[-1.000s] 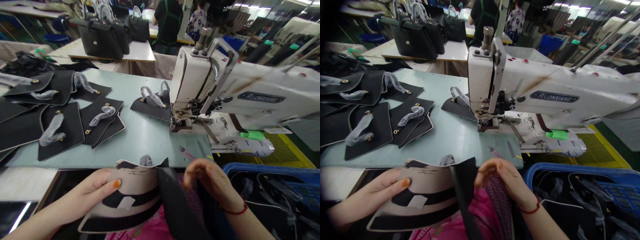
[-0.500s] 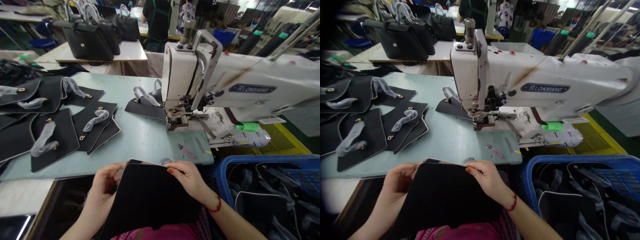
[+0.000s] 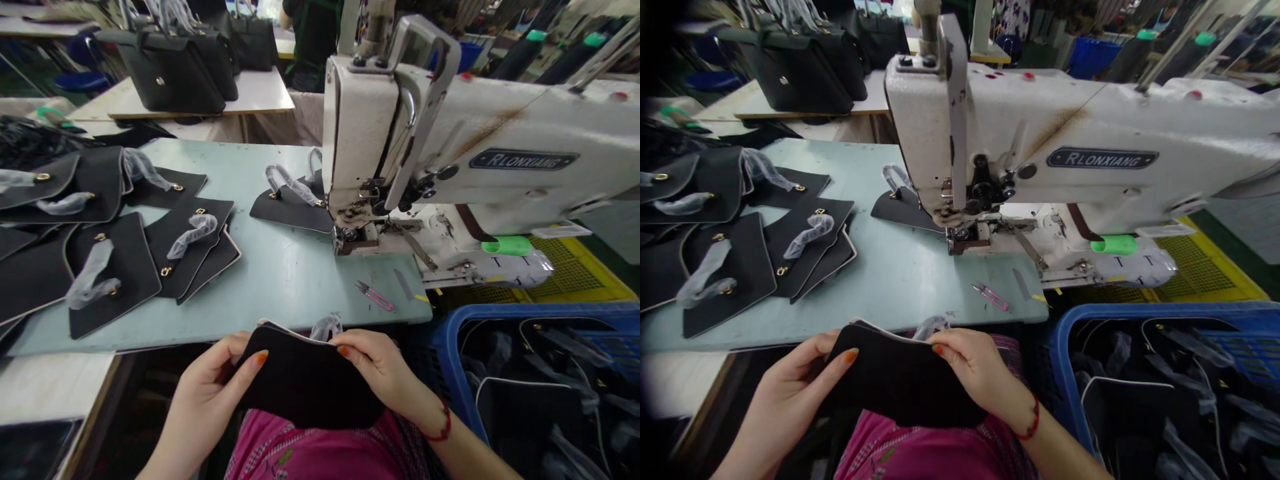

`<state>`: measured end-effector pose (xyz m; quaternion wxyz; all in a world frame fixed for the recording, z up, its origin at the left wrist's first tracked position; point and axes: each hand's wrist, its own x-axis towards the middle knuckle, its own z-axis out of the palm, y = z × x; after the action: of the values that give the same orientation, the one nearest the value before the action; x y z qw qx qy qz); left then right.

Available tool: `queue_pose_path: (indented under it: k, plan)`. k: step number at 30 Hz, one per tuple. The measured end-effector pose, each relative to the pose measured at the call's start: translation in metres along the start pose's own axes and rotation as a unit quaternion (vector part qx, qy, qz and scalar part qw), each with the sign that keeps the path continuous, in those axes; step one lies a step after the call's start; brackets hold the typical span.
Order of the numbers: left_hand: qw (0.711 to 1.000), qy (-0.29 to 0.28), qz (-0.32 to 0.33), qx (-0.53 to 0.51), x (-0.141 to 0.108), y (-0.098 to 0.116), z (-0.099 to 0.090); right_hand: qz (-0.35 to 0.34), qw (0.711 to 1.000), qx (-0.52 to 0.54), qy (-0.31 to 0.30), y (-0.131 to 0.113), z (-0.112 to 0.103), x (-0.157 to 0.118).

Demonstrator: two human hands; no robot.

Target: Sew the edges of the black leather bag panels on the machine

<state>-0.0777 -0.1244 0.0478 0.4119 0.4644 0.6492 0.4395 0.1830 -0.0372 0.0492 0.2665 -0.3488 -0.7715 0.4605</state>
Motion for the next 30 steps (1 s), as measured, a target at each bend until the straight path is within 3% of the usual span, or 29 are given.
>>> queue_pose_path:
  k: [7,15,23,30]
  plan:
    - [0.998,-0.016,0.049,0.042,-0.004,0.005,0.003,-0.059,0.996,-0.066,-0.025,-0.021,0.006,0.01]
    - [0.999,0.01,0.027,0.02,-0.006,0.009,0.008,-0.041,0.998,-0.055,0.005,-0.028,0.008,0.018]
    - [0.999,0.027,0.037,0.022,-0.002,0.017,0.018,-0.004,0.996,-0.083,-0.013,-0.027,0.009,0.016]
    - [0.997,0.002,0.074,0.02,-0.001,0.021,0.021,-0.055,0.995,-0.082,-0.011,-0.041,0.012,0.029]
